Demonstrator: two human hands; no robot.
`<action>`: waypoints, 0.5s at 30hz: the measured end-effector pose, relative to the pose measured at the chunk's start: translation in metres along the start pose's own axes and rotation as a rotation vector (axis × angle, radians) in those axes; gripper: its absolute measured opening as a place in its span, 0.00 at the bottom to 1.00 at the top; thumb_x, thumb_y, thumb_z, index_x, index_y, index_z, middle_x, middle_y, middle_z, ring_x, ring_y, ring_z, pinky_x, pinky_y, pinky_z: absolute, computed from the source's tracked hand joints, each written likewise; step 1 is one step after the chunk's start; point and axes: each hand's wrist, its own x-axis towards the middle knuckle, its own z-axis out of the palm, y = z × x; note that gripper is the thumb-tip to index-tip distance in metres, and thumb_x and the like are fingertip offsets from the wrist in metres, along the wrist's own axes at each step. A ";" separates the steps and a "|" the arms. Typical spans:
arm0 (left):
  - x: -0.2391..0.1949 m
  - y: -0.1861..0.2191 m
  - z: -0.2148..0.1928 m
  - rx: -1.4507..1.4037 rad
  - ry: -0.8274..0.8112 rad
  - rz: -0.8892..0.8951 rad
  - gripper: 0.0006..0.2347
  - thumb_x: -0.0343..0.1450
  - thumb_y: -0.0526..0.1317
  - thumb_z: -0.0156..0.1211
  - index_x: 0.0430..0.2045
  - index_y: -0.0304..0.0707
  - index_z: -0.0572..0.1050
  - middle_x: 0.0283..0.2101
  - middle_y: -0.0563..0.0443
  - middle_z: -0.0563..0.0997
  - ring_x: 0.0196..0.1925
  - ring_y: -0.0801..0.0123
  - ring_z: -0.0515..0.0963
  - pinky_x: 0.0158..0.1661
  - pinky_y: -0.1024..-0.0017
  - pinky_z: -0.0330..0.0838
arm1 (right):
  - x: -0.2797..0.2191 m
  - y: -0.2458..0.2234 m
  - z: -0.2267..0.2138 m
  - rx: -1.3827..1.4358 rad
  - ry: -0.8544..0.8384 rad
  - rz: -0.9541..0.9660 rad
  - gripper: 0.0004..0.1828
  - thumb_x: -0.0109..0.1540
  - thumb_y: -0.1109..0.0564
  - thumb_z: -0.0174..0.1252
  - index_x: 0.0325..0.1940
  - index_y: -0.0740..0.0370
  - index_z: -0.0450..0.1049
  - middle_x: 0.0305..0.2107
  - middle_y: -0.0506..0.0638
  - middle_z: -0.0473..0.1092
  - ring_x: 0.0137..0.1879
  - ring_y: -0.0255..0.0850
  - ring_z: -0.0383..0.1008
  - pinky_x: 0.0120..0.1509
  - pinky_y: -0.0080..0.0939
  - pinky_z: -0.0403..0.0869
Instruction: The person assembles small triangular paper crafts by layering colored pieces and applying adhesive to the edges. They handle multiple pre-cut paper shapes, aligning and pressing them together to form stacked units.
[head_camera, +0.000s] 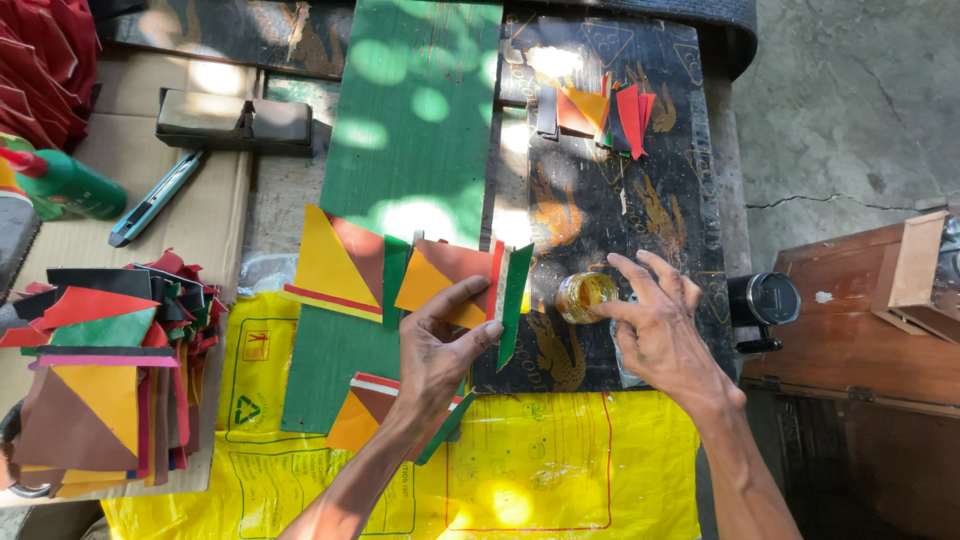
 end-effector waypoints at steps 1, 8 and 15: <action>0.000 0.000 0.000 0.000 -0.007 0.014 0.24 0.63 0.28 0.71 0.55 0.27 0.76 0.48 0.46 0.84 0.43 0.73 0.84 0.47 0.75 0.81 | -0.001 0.000 0.000 -0.008 0.009 -0.004 0.17 0.49 0.67 0.60 0.38 0.53 0.85 0.66 0.55 0.64 0.74 0.54 0.54 0.74 0.57 0.50; -0.004 0.004 0.000 -0.114 -0.026 -0.044 0.21 0.65 0.30 0.68 0.55 0.28 0.76 0.44 0.47 0.85 0.39 0.73 0.83 0.44 0.75 0.80 | -0.005 0.003 0.003 0.028 0.040 -0.075 0.15 0.47 0.60 0.70 0.38 0.54 0.85 0.64 0.55 0.64 0.73 0.55 0.54 0.72 0.57 0.50; -0.007 0.009 0.004 -0.074 -0.010 -0.050 0.23 0.63 0.29 0.69 0.55 0.26 0.76 0.46 0.46 0.85 0.40 0.73 0.83 0.43 0.75 0.80 | -0.012 0.009 0.025 0.052 0.212 -0.092 0.11 0.49 0.60 0.73 0.35 0.50 0.85 0.63 0.48 0.67 0.74 0.51 0.56 0.75 0.54 0.52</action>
